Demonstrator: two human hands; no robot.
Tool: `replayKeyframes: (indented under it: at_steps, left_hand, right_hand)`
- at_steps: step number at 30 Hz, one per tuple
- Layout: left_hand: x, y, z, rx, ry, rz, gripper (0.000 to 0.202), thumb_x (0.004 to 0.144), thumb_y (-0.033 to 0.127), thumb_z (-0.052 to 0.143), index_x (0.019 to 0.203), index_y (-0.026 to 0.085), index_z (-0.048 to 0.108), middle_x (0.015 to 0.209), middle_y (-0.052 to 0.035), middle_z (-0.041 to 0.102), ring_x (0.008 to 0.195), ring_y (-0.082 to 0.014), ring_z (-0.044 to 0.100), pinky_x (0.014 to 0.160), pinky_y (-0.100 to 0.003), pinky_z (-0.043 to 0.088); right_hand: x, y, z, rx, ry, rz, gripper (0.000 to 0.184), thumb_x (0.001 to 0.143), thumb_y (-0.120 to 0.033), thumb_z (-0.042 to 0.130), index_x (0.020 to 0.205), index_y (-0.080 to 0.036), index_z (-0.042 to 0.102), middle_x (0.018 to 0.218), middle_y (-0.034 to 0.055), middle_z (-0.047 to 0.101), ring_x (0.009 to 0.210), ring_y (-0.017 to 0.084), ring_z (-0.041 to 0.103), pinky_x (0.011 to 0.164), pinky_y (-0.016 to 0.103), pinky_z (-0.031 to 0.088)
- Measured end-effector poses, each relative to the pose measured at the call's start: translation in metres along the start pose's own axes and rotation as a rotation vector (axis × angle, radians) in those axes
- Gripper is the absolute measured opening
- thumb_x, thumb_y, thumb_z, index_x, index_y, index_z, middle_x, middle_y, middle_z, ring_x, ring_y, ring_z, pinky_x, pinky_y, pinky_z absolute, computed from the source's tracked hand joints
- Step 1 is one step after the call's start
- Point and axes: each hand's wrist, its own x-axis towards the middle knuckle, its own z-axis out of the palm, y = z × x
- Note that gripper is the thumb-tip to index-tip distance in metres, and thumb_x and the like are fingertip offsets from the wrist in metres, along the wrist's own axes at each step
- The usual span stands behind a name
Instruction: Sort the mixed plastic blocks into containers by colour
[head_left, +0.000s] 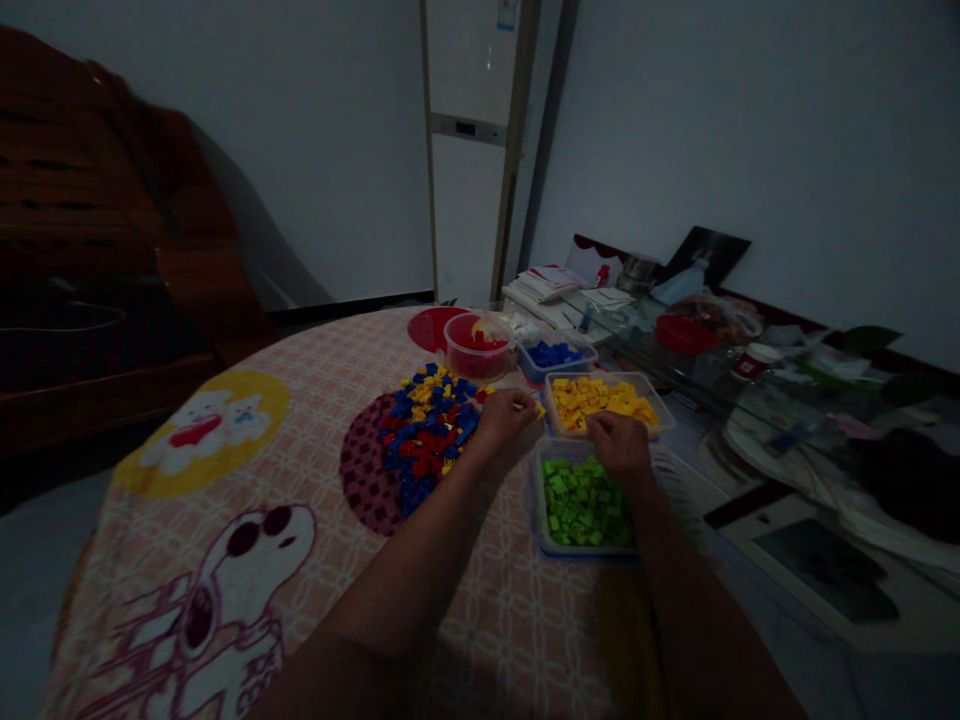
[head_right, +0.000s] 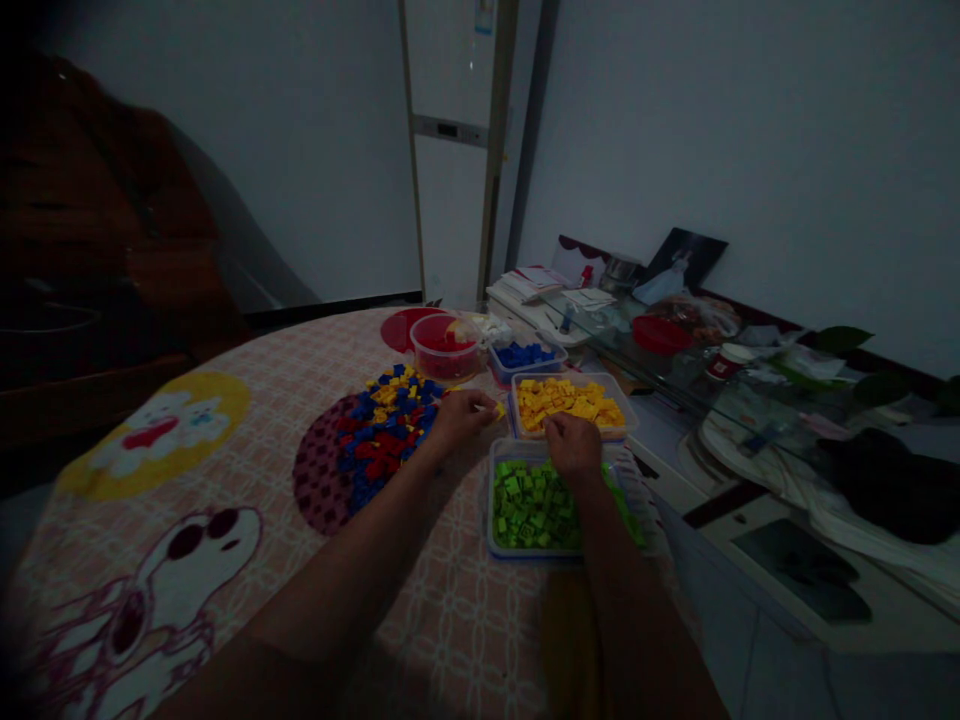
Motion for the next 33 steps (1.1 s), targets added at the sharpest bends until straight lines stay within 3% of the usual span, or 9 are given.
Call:
replayKeyframes:
  at_steps: [2,4,7,9,15,19,22,28,33]
  left_hand:
    - [0.006,0.000,0.010,-0.212,-0.018,-0.006,0.013,0.081,0.016,0.065,0.090,0.012,0.075,0.077,-0.0039,0.074,0.064,-0.0134,0.068,0.064,-0.023,0.054]
    - [0.010,0.004,0.023,-0.324,-0.047,0.038,0.018,0.081,0.014,0.065,0.096,0.013,0.075,0.082,-0.0040,0.076,0.068,-0.0137,0.070,0.066,-0.023,0.055]
    - [0.011,0.011,0.035,-0.363,-0.133,0.149,0.032,0.083,0.012,0.064,0.113,0.015,0.074,0.101,-0.0079,0.079,0.084,-0.0168,0.074,0.076,-0.026,0.058]
    - [0.011,0.012,0.034,-0.327,-0.127,0.186,0.035,0.085,0.013,0.062,0.119,0.014,0.073,0.109,-0.0106,0.078,0.091,-0.0190,0.074,0.082,-0.029,0.059]
    - [0.014,-0.007,-0.015,0.030,0.162,0.129,0.036,0.082,0.004,0.058,0.112,0.013,0.077,0.112,-0.0107,0.077,0.102,-0.0219,0.072,0.096,-0.034,0.055]
    - [0.012,-0.018,-0.042,0.246,0.239,0.024,0.034,0.082,0.007,0.060,0.108,0.016,0.079,0.109,-0.0093,0.078,0.102,-0.0231,0.072,0.095,-0.032,0.054]
    - [0.008,-0.016,-0.046,0.371,0.148,0.001,0.025,0.084,0.015,0.063,0.102,0.019,0.081,0.102,-0.0082,0.080,0.097,-0.0233,0.073,0.091,-0.031,0.054]
    - [-0.002,-0.004,-0.028,0.647,-0.085,-0.022,0.018,0.077,0.021,0.071,0.091,0.022,0.081,0.096,-0.0102,0.079,0.095,-0.0257,0.072,0.081,-0.029,0.053]
    - [-0.005,-0.004,-0.022,0.666,-0.083,-0.057,0.018,0.075,0.017,0.068,0.088,0.021,0.081,0.089,-0.0108,0.078,0.093,-0.0250,0.073,0.079,-0.027,0.052]
  right_hand:
    - [0.000,0.001,-0.001,0.038,0.072,0.053,0.033,0.087,-0.036,0.049,0.073,-0.020,0.075,0.072,0.0079,0.074,0.070,0.022,0.067,0.068,0.031,0.046]
    - [0.001,0.002,-0.002,0.081,0.130,0.089,0.033,0.086,-0.038,0.050,0.074,-0.020,0.075,0.071,0.0070,0.074,0.070,0.022,0.067,0.068,0.031,0.047]
    - [0.002,0.004,-0.003,0.148,0.156,0.106,0.034,0.085,-0.040,0.050,0.073,-0.020,0.074,0.070,0.0064,0.074,0.069,0.022,0.067,0.067,0.031,0.048]
    - [0.002,0.005,-0.003,0.155,0.172,0.120,0.034,0.084,-0.041,0.051,0.072,-0.020,0.074,0.070,0.0073,0.074,0.069,0.022,0.068,0.067,0.032,0.049]
    - [0.000,0.008,-0.001,0.150,0.159,0.130,0.034,0.085,-0.041,0.052,0.073,-0.018,0.074,0.070,0.0079,0.073,0.069,0.023,0.069,0.067,0.032,0.049]
    - [0.000,0.008,0.000,0.141,0.160,0.117,0.032,0.085,-0.039,0.053,0.072,-0.020,0.074,0.069,0.0066,0.073,0.067,0.022,0.067,0.068,0.032,0.050]
    - [0.001,0.008,0.001,0.131,0.164,0.121,0.031,0.085,-0.040,0.053,0.071,-0.020,0.073,0.068,0.0067,0.073,0.067,0.022,0.067,0.069,0.032,0.050]
    - [0.001,0.007,0.001,0.149,0.156,0.136,0.031,0.085,-0.040,0.053,0.070,-0.020,0.073,0.067,0.0063,0.073,0.066,0.022,0.067,0.067,0.032,0.050]
    - [0.001,0.006,-0.001,0.146,0.151,0.146,0.031,0.084,-0.040,0.054,0.071,-0.020,0.074,0.068,0.0068,0.074,0.067,0.023,0.068,0.067,0.032,0.050]
